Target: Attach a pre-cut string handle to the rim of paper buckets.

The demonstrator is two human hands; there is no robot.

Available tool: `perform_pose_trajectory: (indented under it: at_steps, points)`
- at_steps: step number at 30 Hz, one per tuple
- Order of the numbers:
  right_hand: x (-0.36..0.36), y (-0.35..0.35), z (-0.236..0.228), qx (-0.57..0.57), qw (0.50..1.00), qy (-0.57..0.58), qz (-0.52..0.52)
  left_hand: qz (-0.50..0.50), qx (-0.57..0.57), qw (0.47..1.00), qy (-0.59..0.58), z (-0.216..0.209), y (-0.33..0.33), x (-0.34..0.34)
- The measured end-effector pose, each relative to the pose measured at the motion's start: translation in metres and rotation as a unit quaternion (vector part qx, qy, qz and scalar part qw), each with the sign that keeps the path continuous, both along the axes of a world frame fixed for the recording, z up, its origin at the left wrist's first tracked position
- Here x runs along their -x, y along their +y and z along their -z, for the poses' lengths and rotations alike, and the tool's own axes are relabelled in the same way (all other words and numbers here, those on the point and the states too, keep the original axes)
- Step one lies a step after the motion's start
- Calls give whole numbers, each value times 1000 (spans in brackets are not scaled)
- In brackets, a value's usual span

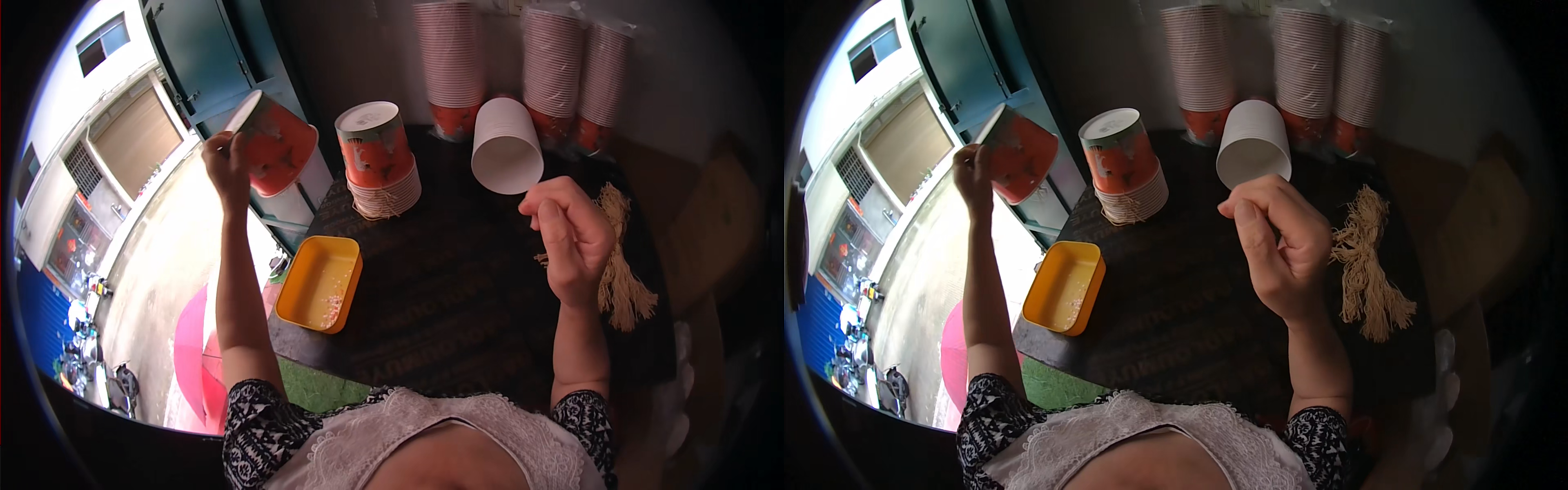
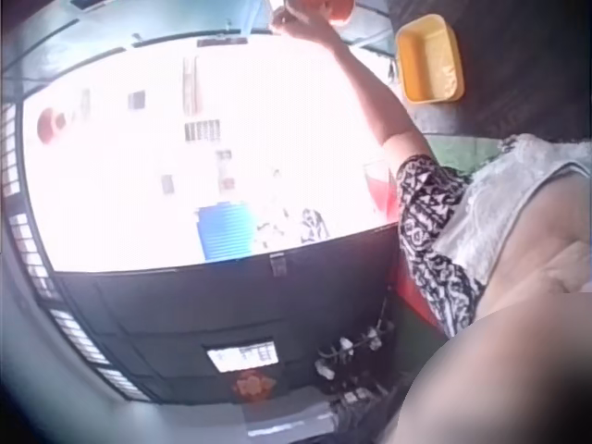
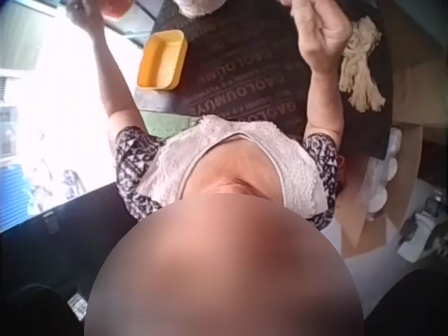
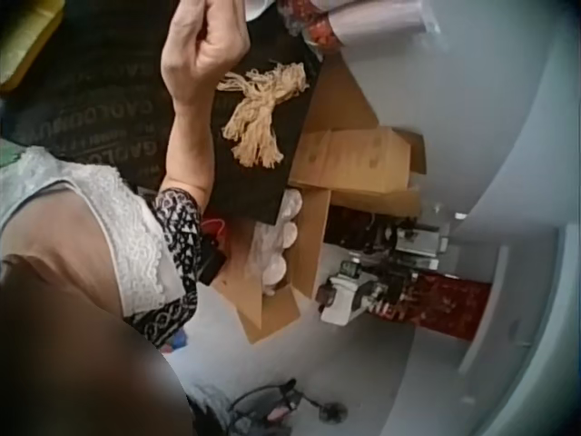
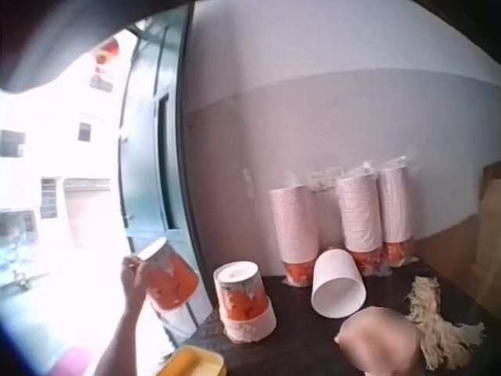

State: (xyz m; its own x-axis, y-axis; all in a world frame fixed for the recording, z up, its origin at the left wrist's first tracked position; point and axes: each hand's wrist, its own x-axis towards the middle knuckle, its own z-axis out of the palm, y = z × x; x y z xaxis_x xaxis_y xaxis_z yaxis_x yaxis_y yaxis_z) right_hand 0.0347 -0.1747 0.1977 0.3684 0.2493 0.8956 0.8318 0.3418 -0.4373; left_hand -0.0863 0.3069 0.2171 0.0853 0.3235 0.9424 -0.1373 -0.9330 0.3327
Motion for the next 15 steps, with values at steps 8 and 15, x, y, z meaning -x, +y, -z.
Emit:
perform_pose_trajectory:
  at_steps: [8,15]
  points:
    - [0,-7,0,48,997,-18,57,94,134,984,-66,7,7,-73]
    - [-1,-4,-1,65,990,-93,88,99,93,991,-17,3,18,-119]
